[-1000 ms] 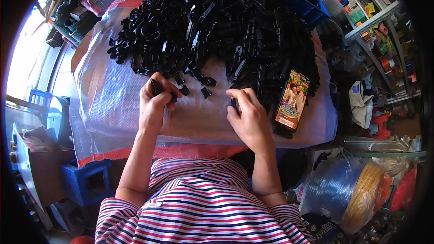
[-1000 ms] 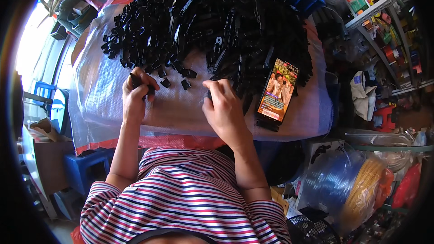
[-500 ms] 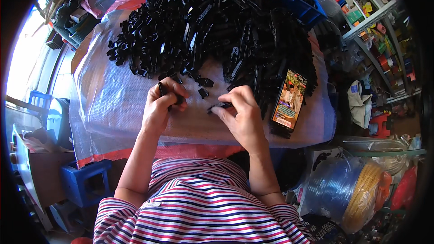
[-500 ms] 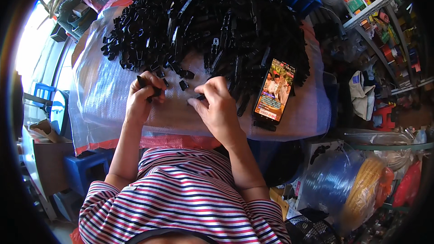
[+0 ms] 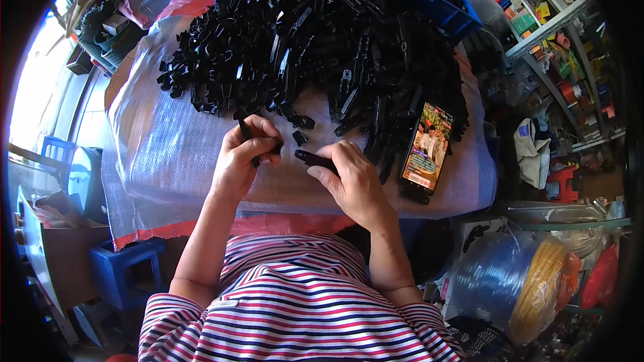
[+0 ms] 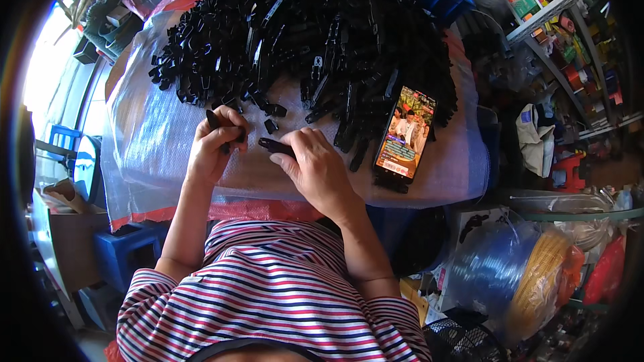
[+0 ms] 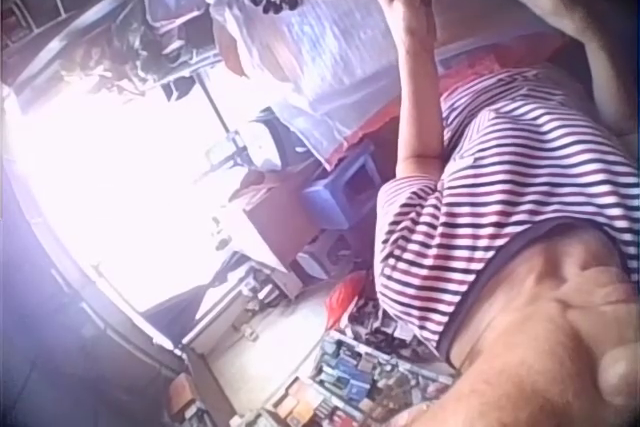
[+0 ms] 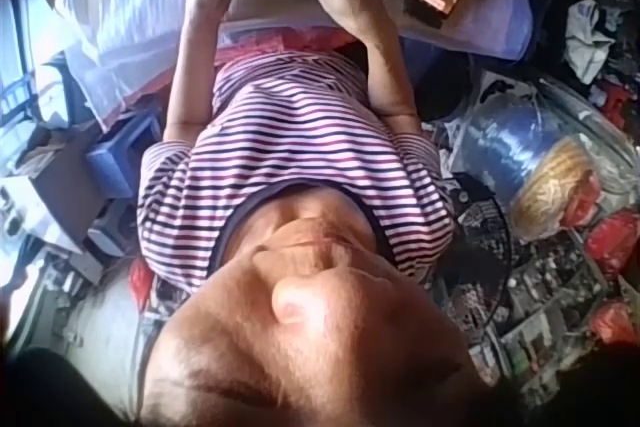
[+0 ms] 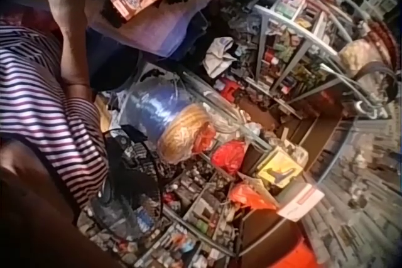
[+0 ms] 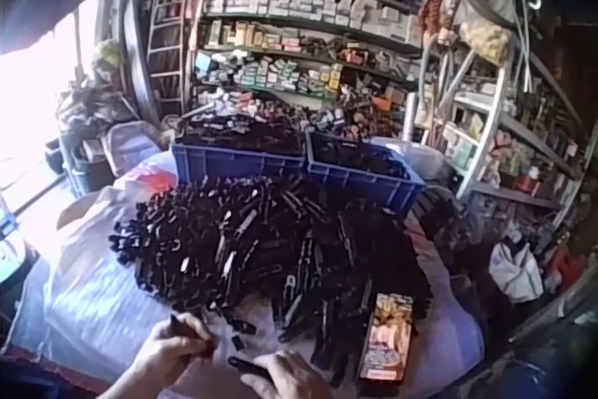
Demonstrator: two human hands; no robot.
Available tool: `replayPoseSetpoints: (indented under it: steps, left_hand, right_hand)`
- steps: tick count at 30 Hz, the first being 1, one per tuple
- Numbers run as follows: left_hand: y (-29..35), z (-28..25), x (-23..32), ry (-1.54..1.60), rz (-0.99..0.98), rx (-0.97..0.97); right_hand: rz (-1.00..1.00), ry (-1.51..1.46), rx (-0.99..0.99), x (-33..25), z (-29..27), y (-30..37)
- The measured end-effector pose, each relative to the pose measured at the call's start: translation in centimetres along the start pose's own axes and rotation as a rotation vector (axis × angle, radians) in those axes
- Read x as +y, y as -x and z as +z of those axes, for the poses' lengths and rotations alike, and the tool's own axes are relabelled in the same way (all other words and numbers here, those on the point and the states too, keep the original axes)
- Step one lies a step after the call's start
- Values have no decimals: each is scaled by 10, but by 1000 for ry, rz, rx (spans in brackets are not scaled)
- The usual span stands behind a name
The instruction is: Assembling small black plastic components by snapping them together on a workbench.
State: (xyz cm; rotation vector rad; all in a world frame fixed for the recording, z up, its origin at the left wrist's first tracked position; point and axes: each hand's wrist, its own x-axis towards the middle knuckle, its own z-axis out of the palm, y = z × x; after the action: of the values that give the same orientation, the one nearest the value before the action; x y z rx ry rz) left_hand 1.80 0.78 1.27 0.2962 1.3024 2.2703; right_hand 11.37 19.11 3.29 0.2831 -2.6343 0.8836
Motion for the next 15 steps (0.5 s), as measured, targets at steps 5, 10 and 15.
replayPoseSetpoints:
  steps: [5, 10, 15]
  left_hand:
    - [2, 10, -6, -85, -8, 3]
    - [5, 28, -15, -3, 2, 2]
    - [6, 22, -17, 238, -141, -118]
  right_hand:
    - [161, -442, 101, -24, 0, -4]
    - [10, -313, 168, -23, 22, -11]
    - [-22, -301, 293, -17, 25, -12]
